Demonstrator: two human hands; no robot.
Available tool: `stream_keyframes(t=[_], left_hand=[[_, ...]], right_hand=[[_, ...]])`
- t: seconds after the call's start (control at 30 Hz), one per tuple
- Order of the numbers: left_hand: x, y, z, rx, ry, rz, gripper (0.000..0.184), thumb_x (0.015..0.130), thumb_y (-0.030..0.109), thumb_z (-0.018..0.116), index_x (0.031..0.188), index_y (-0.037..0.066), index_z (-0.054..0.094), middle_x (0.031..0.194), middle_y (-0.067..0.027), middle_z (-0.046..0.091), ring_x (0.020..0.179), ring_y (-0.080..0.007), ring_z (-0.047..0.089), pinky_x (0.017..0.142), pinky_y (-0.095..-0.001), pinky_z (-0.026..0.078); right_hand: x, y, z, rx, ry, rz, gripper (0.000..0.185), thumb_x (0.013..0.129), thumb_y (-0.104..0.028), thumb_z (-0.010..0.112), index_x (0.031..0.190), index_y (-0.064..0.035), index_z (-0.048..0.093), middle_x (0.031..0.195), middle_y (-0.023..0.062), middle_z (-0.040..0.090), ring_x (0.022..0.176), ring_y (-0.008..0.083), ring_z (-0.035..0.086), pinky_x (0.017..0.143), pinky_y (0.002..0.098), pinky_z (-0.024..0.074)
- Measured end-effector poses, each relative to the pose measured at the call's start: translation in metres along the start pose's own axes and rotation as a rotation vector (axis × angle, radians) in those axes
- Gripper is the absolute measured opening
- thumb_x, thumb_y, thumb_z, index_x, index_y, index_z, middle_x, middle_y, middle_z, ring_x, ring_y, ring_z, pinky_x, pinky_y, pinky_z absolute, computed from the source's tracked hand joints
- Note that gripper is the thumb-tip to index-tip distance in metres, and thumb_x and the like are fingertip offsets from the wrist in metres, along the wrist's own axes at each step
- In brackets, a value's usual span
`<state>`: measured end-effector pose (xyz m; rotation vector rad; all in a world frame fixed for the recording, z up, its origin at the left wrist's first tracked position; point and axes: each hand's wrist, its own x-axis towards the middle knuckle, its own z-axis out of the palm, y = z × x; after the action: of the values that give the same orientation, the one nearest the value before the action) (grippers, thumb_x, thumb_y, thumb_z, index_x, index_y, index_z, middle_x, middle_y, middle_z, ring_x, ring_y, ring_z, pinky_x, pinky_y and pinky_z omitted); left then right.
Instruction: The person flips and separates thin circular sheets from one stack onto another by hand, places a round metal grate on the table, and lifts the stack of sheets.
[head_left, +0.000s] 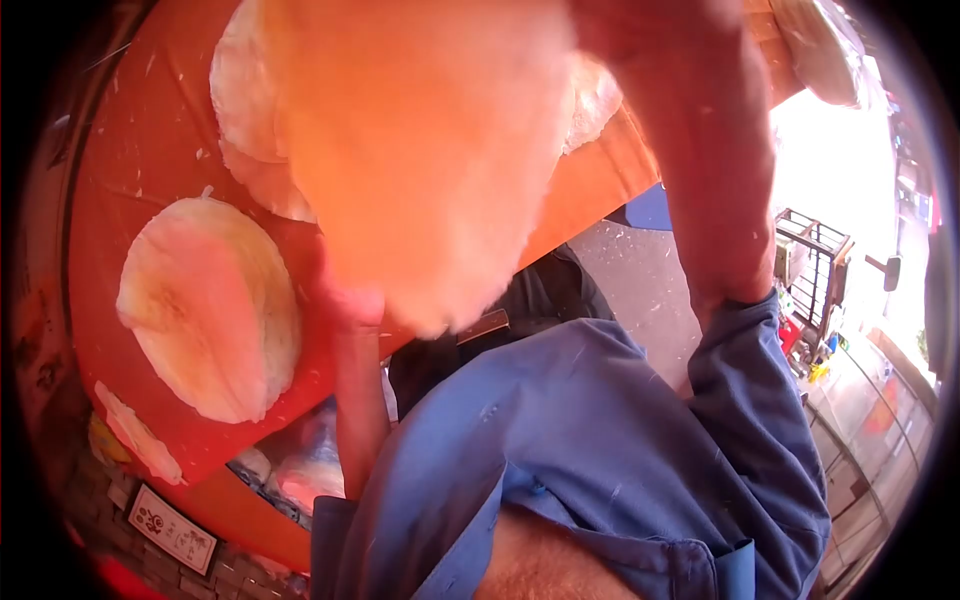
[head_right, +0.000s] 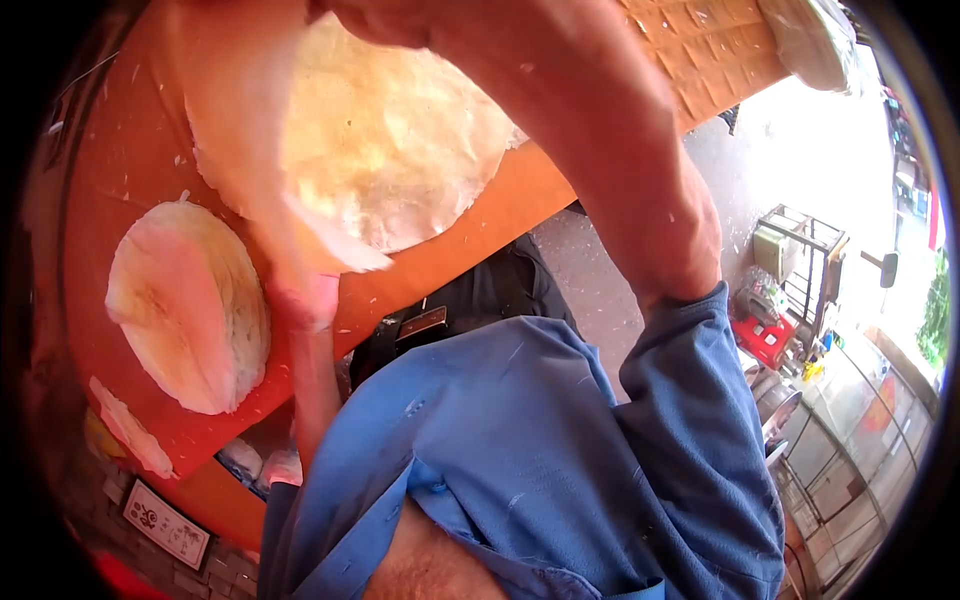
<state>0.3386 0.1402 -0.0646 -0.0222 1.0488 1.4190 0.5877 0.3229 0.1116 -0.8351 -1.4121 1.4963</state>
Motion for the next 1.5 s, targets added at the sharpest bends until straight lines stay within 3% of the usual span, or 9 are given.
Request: stream_keyframes(t=[0.17,0.3,0.7,0.93,1.03,1.1,1.23,1.4,1.5], left_hand=[[0.012,-0.004,-0.030,-0.054,-0.174,-0.056,0.034,0.097,0.039,0.049,0.116,0.012,0.056,0.107,-0.0029,0.062,0.100,-0.0218,0.058,0.089,-0.0417,0.043],[0.006,0.001,-0.018,-0.105,-0.170,-0.140,0.028,0.097,0.041,0.049,0.101,0.016,0.059,0.096,0.0004,0.063,0.091,-0.0184,0.059,0.083,-0.0380,0.045],[-0.003,-0.010,-0.005,-0.064,-0.139,-0.026,0.045,0.097,0.036,0.052,0.134,0.011,0.046,0.130,-0.0052,0.056,0.120,-0.0227,0.052,0.099,-0.0445,0.042],[0.000,-0.021,0.002,0.256,-0.049,0.014,0.048,0.091,0.005,0.057,0.137,0.006,0.042,0.129,-0.0074,0.055,0.115,-0.0211,0.056,0.093,-0.0363,0.049],[-0.006,-0.018,0.006,0.242,-0.046,0.012,0.048,0.089,0.000,0.055,0.135,0.004,0.043,0.127,-0.0080,0.056,0.112,-0.0205,0.057,0.091,-0.0347,0.051],[-0.010,-0.011,0.021,0.200,-0.044,0.018,0.045,0.088,-0.001,0.054,0.132,0.003,0.046,0.124,-0.0081,0.058,0.110,-0.0203,0.059,0.089,-0.0340,0.051],[-0.011,0.011,0.032,0.110,-0.021,-0.017,0.041,0.087,-0.002,0.055,0.127,0.002,0.049,0.118,-0.0082,0.061,0.107,-0.0200,0.060,0.088,-0.0347,0.053],[0.009,0.038,0.045,0.083,0.019,0.023,0.033,0.092,0.011,0.055,0.122,-0.002,0.051,0.115,-0.0137,0.062,0.107,-0.0258,0.061,0.091,-0.0404,0.053],[0.009,0.064,0.058,-0.192,-0.164,-0.048,0.039,0.097,0.028,0.052,0.119,-0.005,0.052,0.112,-0.0197,0.062,0.105,-0.0331,0.061,0.094,-0.0437,0.052]], right_hand=[[-0.008,-0.004,0.002,0.096,0.433,0.322,0.023,0.080,-0.015,0.068,0.094,0.0026,0.070,0.079,0.0034,0.068,0.067,0.0110,0.062,0.057,0.0268,0.0473],[-0.067,0.110,-0.032,0.089,0.343,0.595,0.025,0.086,-0.021,0.069,0.096,0.0007,0.069,0.085,0.0085,0.069,0.076,0.0187,0.069,0.069,0.0343,0.0575],[-0.127,0.158,0.002,0.102,0.418,0.824,0.030,0.089,-0.025,0.065,0.102,0.0022,0.067,0.085,0.0079,0.067,0.070,0.0162,0.065,0.059,0.0283,0.0527],[-0.139,0.140,0.002,-0.018,0.202,0.960,0.041,0.087,-0.035,0.067,0.094,0.0051,0.065,0.075,0.0124,0.068,0.063,0.0159,0.064,0.055,0.0270,0.0485],[-0.149,0.121,-0.021,-0.813,0.085,0.712,0.049,0.079,-0.040,0.076,0.094,0.0043,0.063,0.073,0.0127,0.068,0.062,0.0179,0.063,0.055,0.0296,0.0482],[-0.148,0.107,-0.035,-1.281,0.180,0.279,0.078,0.061,-0.047,0.086,0.116,0.0002,0.057,0.089,0.0172,0.066,0.084,0.0304,0.067,0.073,0.0386,0.0531],[-0.119,0.104,-0.015,-1.474,-0.084,-0.341,0.062,0.061,-0.032,0.084,0.112,-0.0075,0.060,0.095,0.0131,0.067,0.086,0.0299,0.066,0.078,0.0379,0.0523],[-0.072,0.131,-0.024,-1.033,-0.156,-0.352,0.017,0.068,-0.008,0.069,0.084,-0.0099,0.069,0.078,0.0075,0.068,0.074,0.0283,0.066,0.067,0.0366,0.0534],[-0.004,0.079,-0.023,-1.029,-0.232,-0.062,0.012,0.082,-0.018,0.074,0.078,-0.0067,0.069,0.057,0.0082,0.058,0.049,0.0190,0.045,0.048,0.0311,0.0406]])
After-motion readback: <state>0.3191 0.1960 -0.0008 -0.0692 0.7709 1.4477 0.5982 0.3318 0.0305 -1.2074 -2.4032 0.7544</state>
